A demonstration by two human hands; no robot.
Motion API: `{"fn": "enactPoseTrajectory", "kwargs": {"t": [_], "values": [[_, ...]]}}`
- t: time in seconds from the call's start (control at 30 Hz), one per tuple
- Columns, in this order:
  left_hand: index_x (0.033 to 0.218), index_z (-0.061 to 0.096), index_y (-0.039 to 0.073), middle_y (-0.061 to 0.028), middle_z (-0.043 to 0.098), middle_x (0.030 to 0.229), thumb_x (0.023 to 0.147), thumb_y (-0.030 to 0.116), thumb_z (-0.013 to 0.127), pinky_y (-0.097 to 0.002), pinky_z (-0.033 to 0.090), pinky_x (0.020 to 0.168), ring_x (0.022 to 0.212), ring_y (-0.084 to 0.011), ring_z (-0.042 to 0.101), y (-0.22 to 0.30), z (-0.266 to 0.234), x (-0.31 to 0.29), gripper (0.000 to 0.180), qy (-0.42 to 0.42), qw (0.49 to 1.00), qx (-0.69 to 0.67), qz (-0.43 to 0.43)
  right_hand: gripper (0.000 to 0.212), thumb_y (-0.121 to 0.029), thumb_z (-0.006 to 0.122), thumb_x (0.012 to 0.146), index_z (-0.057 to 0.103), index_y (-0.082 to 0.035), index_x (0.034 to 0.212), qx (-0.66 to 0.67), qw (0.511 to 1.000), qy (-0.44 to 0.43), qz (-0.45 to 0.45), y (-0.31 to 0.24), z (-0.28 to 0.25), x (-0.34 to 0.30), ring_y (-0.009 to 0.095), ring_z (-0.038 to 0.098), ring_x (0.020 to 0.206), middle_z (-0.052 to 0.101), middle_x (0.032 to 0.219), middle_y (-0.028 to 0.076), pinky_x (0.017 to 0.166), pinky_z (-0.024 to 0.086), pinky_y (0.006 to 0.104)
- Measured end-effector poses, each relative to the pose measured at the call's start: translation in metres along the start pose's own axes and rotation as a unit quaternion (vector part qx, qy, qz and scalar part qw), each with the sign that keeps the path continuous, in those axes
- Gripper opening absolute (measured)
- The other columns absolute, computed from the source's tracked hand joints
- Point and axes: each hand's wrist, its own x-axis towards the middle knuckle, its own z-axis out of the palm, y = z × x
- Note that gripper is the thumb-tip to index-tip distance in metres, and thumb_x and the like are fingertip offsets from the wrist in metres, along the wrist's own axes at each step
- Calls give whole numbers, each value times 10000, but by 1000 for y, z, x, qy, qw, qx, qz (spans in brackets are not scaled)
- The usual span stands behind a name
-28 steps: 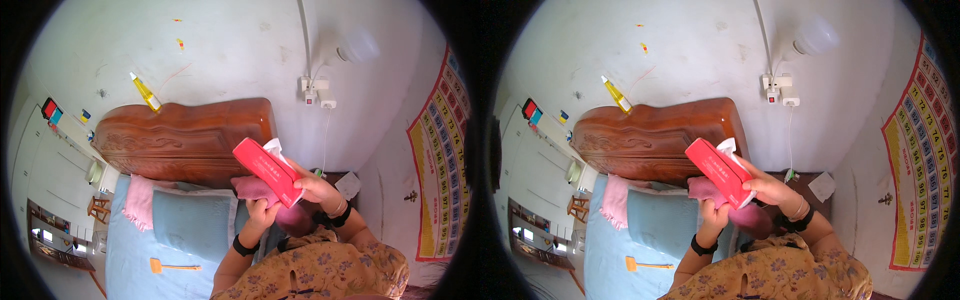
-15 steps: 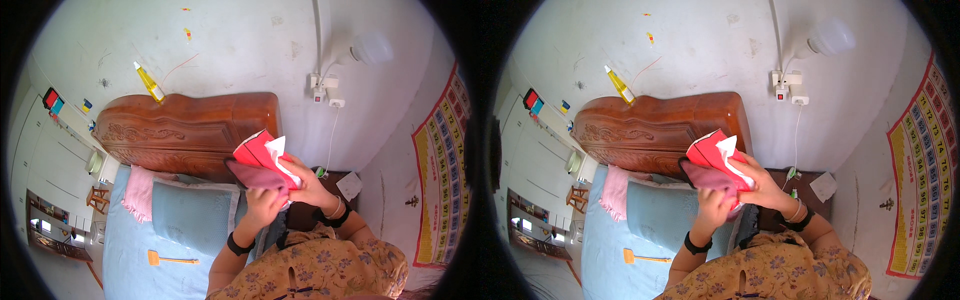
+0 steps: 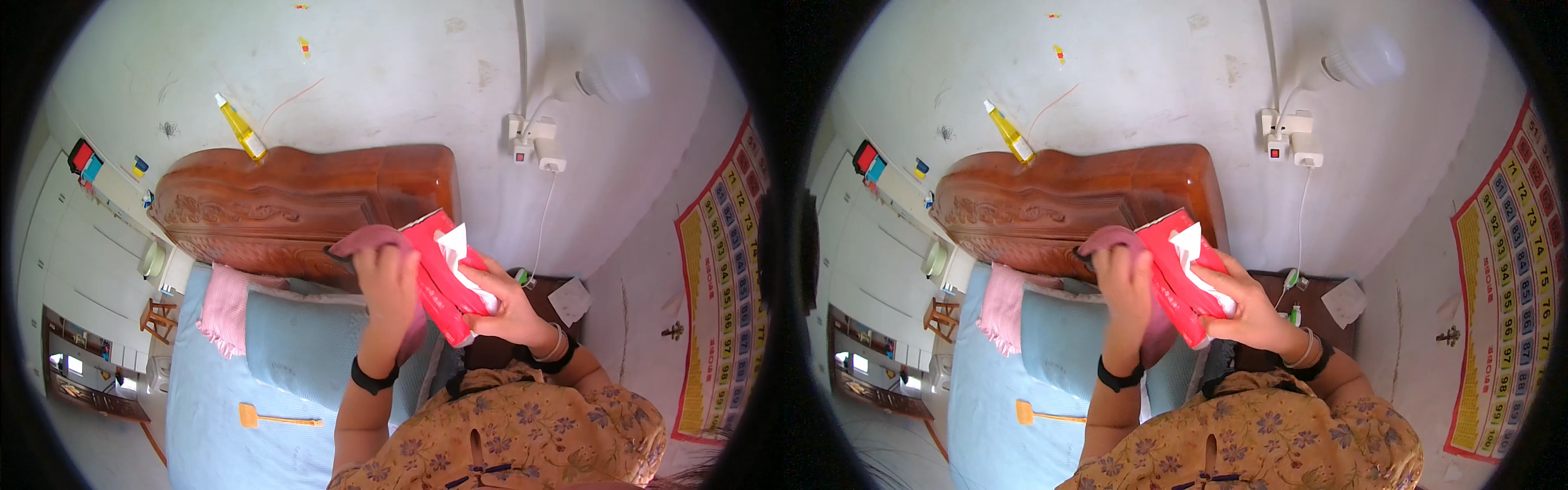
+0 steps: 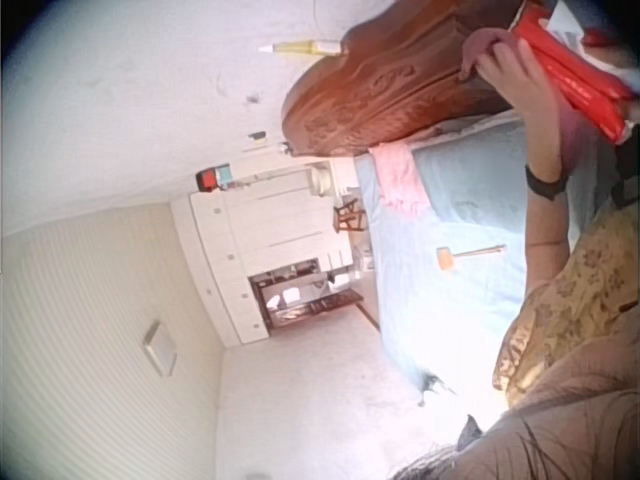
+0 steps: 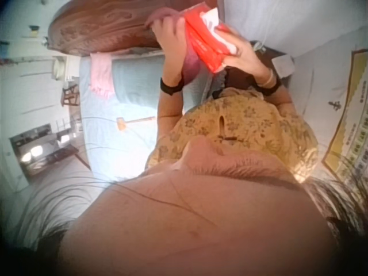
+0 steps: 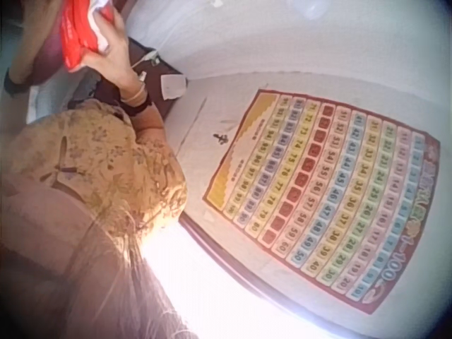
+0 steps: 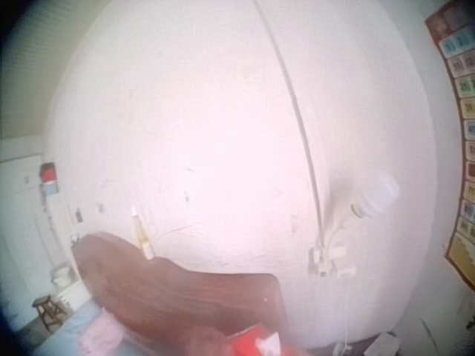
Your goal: The person cleans a portable light and an electric plug with a cloth, then wipes a small wooden table and a mosquito repellent device.
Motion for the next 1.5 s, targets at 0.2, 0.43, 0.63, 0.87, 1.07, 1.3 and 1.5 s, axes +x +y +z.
{"fn": "enactPoseTrajectory", "kwargs": {"t": [0.2, 0.43, 0.63, 0.87, 1.07, 1.3, 1.5], "values": [[841, 562, 14, -186, 509, 960, 762, 143, 657, -413, 416, 770, 874, -367, 499, 13, 12, -41, 179, -82, 989, -97, 71, 622, -9, 706, 652, 513, -50, 1242, -63, 997, 27, -36, 1, -14, 8, 274, 358, 1258, 341, 1355, 188, 1007, 312, 341], [1103, 487, -21, -122, 534, 1047, 933, 261, 443, -312, 409, 819, 917, -198, 516, -10, -2, -21, 332, 111, 917, -280, -261, 600, 22, 666, 657, 497, 22, 1233, 190, 977, -48, 89, 7, -32, -6, 235, 360, 1252, 354, 1365, 146, 1025, 281, 342], [1138, 467, 13, -60, 546, 1000, 963, 320, 376, -248, 405, 813, 908, -117, 503, -5, -10, -8, 365, -45, 822, -508, -256, 624, -46, 670, 642, 498, 11, 1239, 320, 924, -104, 182, 25, -29, -10, 216, 403, 1214, 394, 1351, 129, 1012, 291, 327], [1158, 473, 40, -66, 558, 1040, 973, 359, 329, -287, 424, 877, 966, -145, 543, 5, 6, -25, 396, -2, 748, -560, -357, 596, -8, 643, 654, 507, 10, 1233, 219, 969, -82, 75, 18, -11, -5, 238, 378, 1244, 353, 1365, 159, 1025, 274, 338], [1273, 419, 50, -91, 504, 1245, 944, 491, 294, -343, 374, 970, 1129, -192, 484, 24, 25, -58, 563, 16, 585, -690, -427, 527, -4, 658, 646, 547, -6, 1162, -2, 996, 43, -82, 16, -2, 10, 320, 360, 1254, 308, 1368, 221, 1003, 316, 373], [1338, 287, 29, -110, 447, 1285, 865, 528, 480, -363, 408, 954, 1167, -215, 460, 1, 20, -69, 714, -31, 663, -685, -300, 552, -87, 682, 613, 571, -74, 1154, -196, 972, -4, -130, 4, 10, 14, 387, 394, 1202, 305, 1362, 241, 983, 338, 414], [1317, 313, 24, -136, 484, 1240, 859, 411, 525, -383, 445, 917, 1099, -240, 518, -3, 6, -65, 636, 13, 744, -562, -362, 710, -263, 756, 677, 448, -70, 1287, -233, 957, -86, -152, -1, 16, 17, 381, 314, 1265, 178, 1429, 254, 1021, 288, 407]]}}
